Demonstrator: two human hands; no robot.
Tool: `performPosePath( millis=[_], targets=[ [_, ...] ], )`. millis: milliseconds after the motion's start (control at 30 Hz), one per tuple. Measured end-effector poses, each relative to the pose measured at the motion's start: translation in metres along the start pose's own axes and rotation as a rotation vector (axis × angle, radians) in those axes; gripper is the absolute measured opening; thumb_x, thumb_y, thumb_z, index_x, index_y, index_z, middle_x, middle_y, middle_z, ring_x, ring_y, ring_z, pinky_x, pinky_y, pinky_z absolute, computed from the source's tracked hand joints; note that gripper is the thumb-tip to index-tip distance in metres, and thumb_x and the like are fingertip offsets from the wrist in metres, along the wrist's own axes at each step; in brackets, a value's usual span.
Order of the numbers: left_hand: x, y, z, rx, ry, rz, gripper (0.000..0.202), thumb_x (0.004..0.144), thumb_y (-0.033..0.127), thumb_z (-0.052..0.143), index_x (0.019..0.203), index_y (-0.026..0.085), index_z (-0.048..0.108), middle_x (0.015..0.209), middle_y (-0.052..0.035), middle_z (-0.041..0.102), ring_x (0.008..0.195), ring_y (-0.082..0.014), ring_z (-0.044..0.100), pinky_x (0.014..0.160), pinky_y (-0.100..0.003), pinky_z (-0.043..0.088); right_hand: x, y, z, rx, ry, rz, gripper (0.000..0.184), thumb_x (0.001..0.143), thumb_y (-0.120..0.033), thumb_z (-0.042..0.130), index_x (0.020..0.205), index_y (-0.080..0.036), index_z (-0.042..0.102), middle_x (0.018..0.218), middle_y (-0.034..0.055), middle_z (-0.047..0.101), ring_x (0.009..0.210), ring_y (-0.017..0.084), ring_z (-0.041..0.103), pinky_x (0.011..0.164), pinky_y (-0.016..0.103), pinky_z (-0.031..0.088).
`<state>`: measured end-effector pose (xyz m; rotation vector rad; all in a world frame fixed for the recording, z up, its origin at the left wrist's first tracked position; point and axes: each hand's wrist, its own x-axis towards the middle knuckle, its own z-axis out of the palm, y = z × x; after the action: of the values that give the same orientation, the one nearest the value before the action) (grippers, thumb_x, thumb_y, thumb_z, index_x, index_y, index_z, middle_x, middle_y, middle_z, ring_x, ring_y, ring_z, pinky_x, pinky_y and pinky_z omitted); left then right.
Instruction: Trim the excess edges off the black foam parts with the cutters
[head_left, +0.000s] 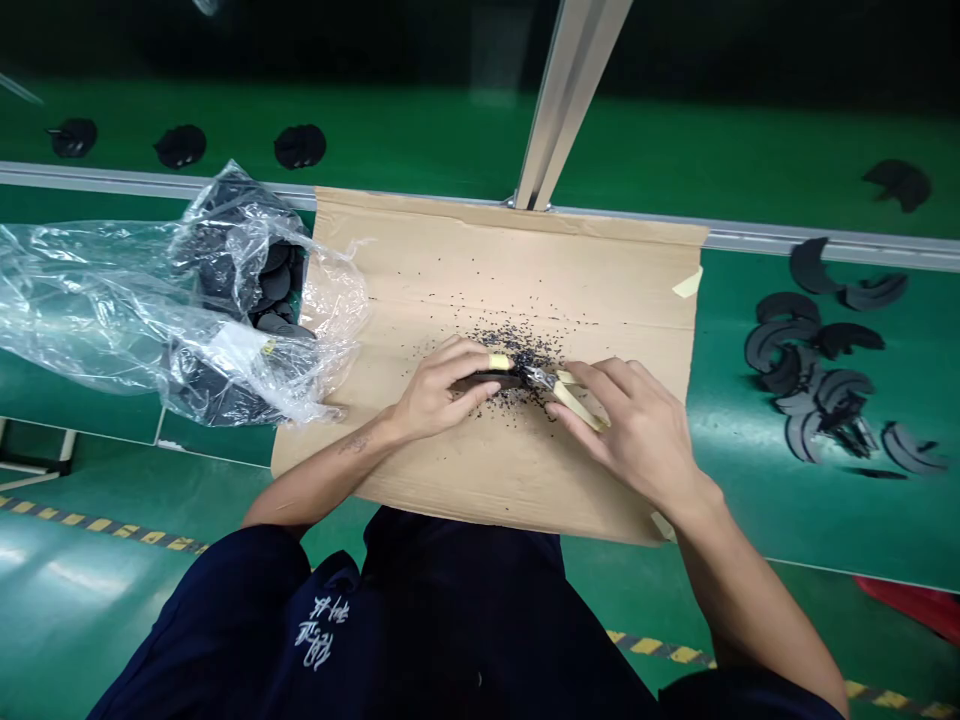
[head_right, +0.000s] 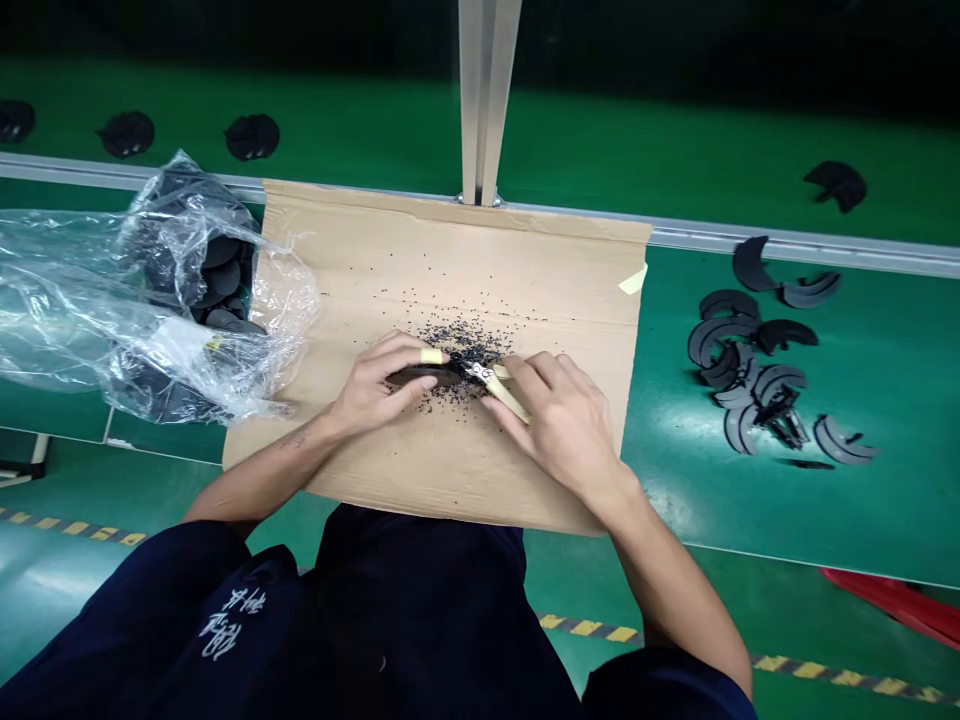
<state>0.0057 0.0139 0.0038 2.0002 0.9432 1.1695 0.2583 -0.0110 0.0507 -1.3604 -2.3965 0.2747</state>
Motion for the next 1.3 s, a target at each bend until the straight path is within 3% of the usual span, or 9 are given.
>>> performPosePath(
  millis=[133,233,333,400,467,567,667,867,1300],
  targets=[
    [-0.002,0.004,0.002,-0.183,0.072,-0.120,0.023,0.092,0.031,0.073,0.110,0.017,0.068,0.098,-0.0050,0.073,0.086,-0.0118,0.069,0.078,-0.023,0.057,-0.004,-0.003,0.015,0.431,0.049,0.203,0.038,0.092,-0.047,0.069,0.117,-0.020,0.062,0.101,0.0077,0.072,0.080,0.020,0.066,0.068,0.032,0.052],
    [-0.005,0.004,0.005,-0.242,0.045,-0.092,0.024,0.091,0.027,0.075,0.109,0.016,0.064,0.098,-0.0046,0.073,0.091,-0.0126,0.071,0.083,-0.023,0.059,0.001,-0.015,0.029,0.599,0.142,0.218,0.028,0.094,-0.037,0.067,0.115,-0.019,0.061,0.098,0.0057,0.073,0.075,0.017,0.067,0.065,0.029,0.053],
    [-0.007,0.000,0.008,-0.094,-0.015,0.056,0.032,0.090,0.018,0.073,0.121,0.017,0.065,0.105,-0.0077,0.072,0.098,-0.0155,0.071,0.085,-0.027,0.060,0.008,-0.028,0.024,0.448,0.203,-0.002,0.017,0.095,-0.023,0.063,0.111,-0.019,0.065,0.095,0.0071,0.074,0.077,0.018,0.067,0.067,0.031,0.053],
    [-0.007,-0.004,0.008,-0.034,-0.063,0.157,0.037,0.092,0.010,0.066,0.128,0.019,0.065,0.110,-0.0090,0.071,0.101,-0.0159,0.070,0.082,-0.027,0.061,0.010,-0.033,0.010,0.346,0.163,-0.192,0.018,0.095,-0.017,0.061,0.112,-0.019,0.066,0.096,0.0086,0.075,0.081,0.019,0.067,0.070,0.034,0.053],
    [-0.008,-0.006,0.008,-0.051,-0.093,0.190,0.042,0.093,0.004,0.058,0.130,0.021,0.065,0.112,-0.0087,0.070,0.102,-0.0146,0.070,0.080,-0.026,0.061,0.008,-0.032,-0.005,0.385,0.092,-0.293,0.024,0.096,-0.017,0.060,0.119,-0.019,0.064,0.100,0.0089,0.075,0.085,0.020,0.068,0.072,0.035,0.055],
    [-0.009,-0.005,0.006,-0.106,-0.072,0.145,0.043,0.091,0.001,0.057,0.128,0.021,0.069,0.114,-0.0090,0.073,0.105,-0.0143,0.071,0.087,-0.028,0.062,0.002,-0.019,-0.020,0.420,0.089,-0.201,0.032,0.095,-0.017,0.060,0.127,-0.020,0.060,0.106,0.0098,0.074,0.091,0.021,0.069,0.075,0.035,0.055],
    [-0.008,-0.001,0.004,-0.148,-0.028,0.108,0.039,0.089,0.003,0.063,0.124,0.019,0.072,0.111,-0.0098,0.076,0.103,-0.0147,0.073,0.089,-0.027,0.062,-0.003,-0.002,-0.020,0.196,0.101,-0.085,0.032,0.094,-0.017,0.059,0.126,-0.021,0.062,0.103,0.0107,0.073,0.088,0.023,0.068,0.074,0.037,0.053],
    [-0.006,0.004,0.002,-0.188,-0.006,0.105,0.037,0.090,0.010,0.070,0.126,0.021,0.072,0.107,-0.0093,0.078,0.098,-0.0139,0.074,0.086,-0.025,0.062,-0.002,0.007,-0.006,0.094,0.040,-0.179,0.032,0.097,-0.025,0.059,0.129,-0.019,0.060,0.105,0.0114,0.074,0.086,0.023,0.065,0.073,0.036,0.051],
    [-0.007,0.006,0.005,-0.212,0.025,0.136,0.040,0.091,0.010,0.071,0.129,0.023,0.072,0.106,-0.0090,0.080,0.096,-0.0133,0.076,0.084,-0.023,0.063,0.002,0.003,-0.007,-0.035,0.065,-0.210,0.029,0.100,-0.027,0.060,0.127,-0.019,0.064,0.092,0.0076,0.073,0.075,0.019,0.060,0.066,0.032,0.046]
  ],
)
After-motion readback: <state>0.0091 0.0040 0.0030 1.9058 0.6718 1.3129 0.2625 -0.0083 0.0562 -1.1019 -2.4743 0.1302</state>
